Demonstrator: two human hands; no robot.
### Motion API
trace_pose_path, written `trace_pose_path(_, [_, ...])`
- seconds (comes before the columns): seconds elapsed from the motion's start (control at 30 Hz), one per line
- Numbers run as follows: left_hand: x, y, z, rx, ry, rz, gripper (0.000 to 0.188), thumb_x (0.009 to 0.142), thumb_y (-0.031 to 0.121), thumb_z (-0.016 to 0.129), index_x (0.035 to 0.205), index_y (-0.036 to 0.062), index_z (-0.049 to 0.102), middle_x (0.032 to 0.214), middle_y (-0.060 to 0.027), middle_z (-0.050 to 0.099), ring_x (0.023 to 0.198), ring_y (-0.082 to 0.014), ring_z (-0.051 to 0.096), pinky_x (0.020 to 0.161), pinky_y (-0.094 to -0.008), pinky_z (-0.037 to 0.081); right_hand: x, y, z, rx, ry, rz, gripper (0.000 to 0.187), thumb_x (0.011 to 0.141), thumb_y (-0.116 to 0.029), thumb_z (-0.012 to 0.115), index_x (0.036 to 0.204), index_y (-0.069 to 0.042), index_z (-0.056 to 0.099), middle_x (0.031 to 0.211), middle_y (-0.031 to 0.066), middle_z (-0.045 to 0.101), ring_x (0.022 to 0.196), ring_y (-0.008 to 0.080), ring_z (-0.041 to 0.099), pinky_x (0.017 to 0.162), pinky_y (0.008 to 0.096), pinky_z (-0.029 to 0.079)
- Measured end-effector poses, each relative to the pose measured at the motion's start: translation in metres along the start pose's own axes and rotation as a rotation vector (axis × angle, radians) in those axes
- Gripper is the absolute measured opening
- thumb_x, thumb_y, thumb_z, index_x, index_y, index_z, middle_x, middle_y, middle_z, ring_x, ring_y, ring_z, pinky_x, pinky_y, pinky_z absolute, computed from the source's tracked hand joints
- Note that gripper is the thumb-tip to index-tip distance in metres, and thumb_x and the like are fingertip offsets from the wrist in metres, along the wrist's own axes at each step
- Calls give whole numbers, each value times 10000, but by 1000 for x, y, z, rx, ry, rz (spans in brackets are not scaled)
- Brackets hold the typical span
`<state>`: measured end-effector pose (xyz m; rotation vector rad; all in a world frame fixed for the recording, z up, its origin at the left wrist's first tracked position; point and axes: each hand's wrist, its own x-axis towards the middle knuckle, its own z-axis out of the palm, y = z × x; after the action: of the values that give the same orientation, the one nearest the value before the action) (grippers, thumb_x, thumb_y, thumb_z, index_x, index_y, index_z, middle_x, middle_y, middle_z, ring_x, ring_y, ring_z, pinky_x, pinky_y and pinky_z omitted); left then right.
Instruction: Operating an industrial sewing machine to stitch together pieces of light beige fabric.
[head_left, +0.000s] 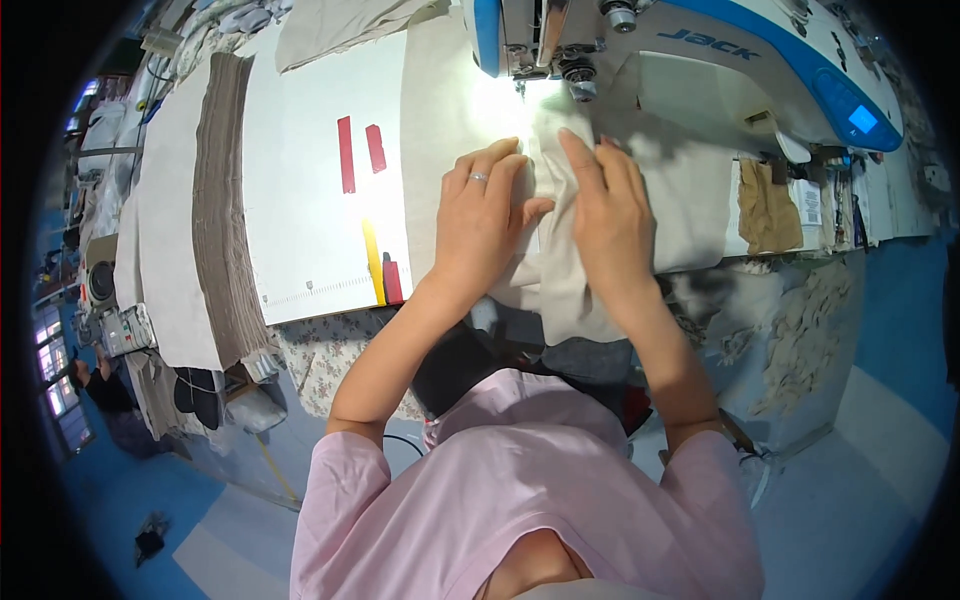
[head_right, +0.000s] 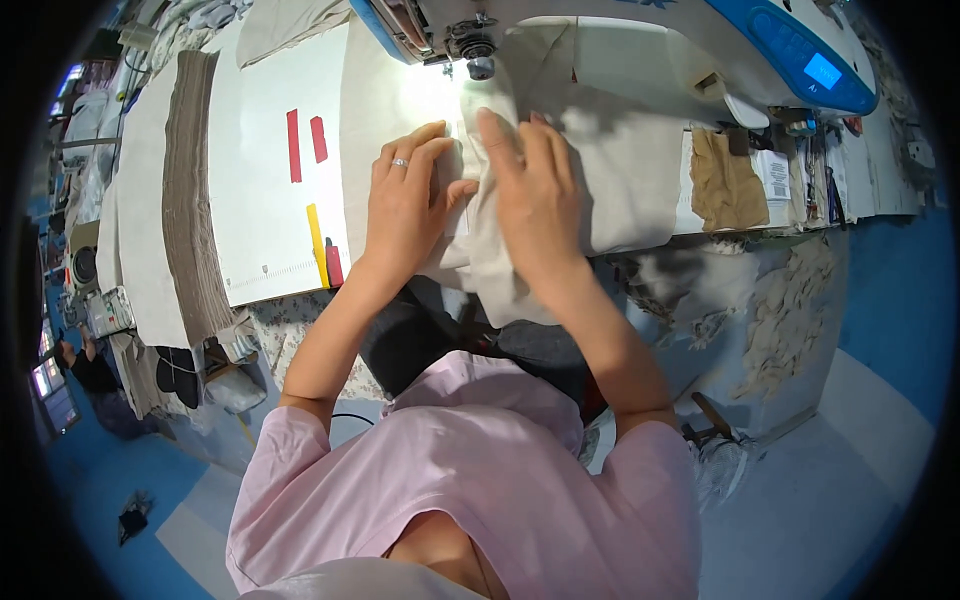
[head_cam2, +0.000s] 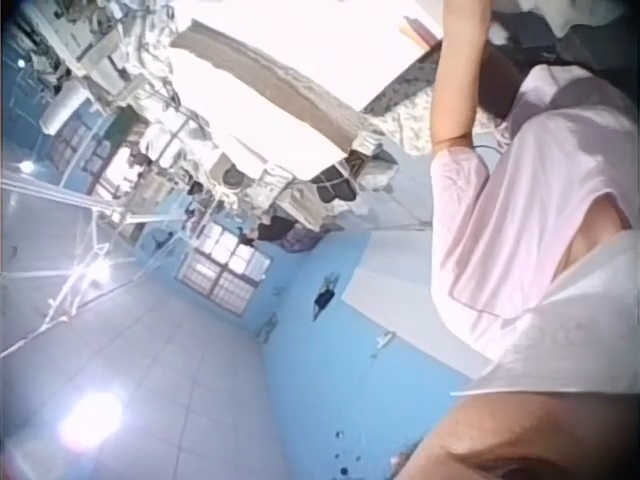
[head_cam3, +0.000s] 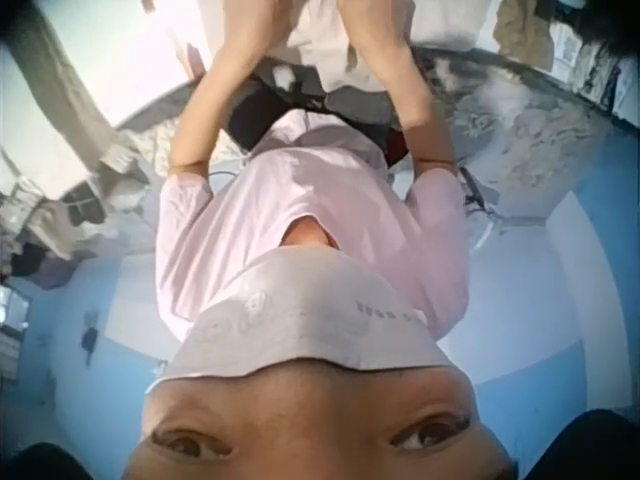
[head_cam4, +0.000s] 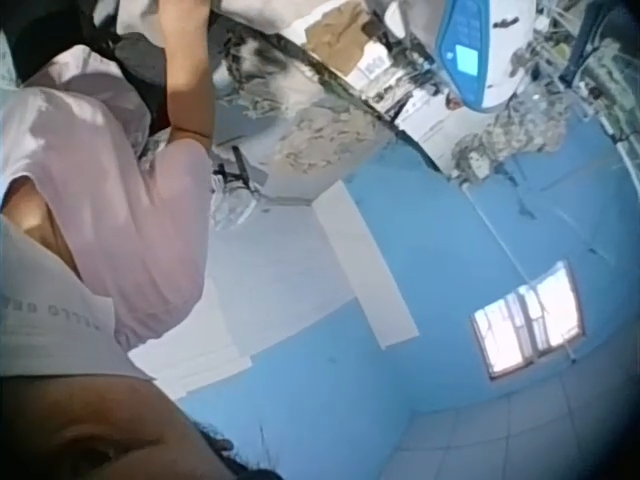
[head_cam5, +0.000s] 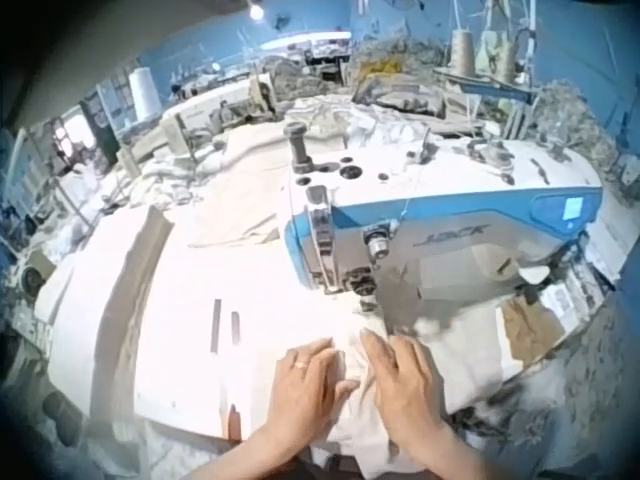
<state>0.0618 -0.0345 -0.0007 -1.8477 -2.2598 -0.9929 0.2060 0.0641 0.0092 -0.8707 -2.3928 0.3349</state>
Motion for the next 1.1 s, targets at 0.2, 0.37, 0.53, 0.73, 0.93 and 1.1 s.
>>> trace_pose_path(0.2, [-18,6,-5,140,-113,29,512,963,228,680,1414,6,580,1545,-143,522,1412,-339,484,1179,-503,357,3,20,-11,173,-143,-21,485,933,-127,663,1400,-22,584,1355,207,584,1296,428,558,1117,543,437])
trace_pose_path(0.37, [-21,14,-6,186,-216,-61,535,1011,187,611,1517,53,502,1636,-82,433,1529,-299,363,1268,-535,228,-16,-5,0,-70,-167,-27,683,913,-245,691,1475,77,475,1572,274,391,1475,527,307,1224,681,197])
trace_pose_path(0.53, [-15,13,-3,177,-199,-55,539,1013,171,598,1529,55,491,1629,-91,441,1526,-302,371,1268,-560,209,-7,6,2,-134,-219,-99,688,898,-202,678,1488,75,458,1566,273,403,1489,493,329,1236,664,201])
trace_pose_path(0.73, [3,5,3,202,-163,-52,494,1027,163,580,1505,58,517,1582,-125,484,1514,-315,393,1262,-587,199,12,16,12,-113,-191,-97,649,907,-163,650,1477,85,467,1565,271,415,1491,468,351,1246,637,205])
trace_pose_path(0.93, [11,-1,2,163,-137,-58,479,1021,143,601,1490,71,534,1501,-149,529,1471,-348,432,1248,-610,221,19,20,19,-95,-156,-99,629,906,-160,648,1459,91,484,1550,266,433,1483,455,362,1247,629,210])
trace_pose_path(1.1, [31,-20,6,83,-91,-51,436,983,163,675,1392,38,592,1444,-190,549,1406,-382,476,1226,-626,243,37,26,31,-96,-97,-117,618,897,-164,658,1436,95,502,1510,255,469,1456,446,389,1234,626,239])
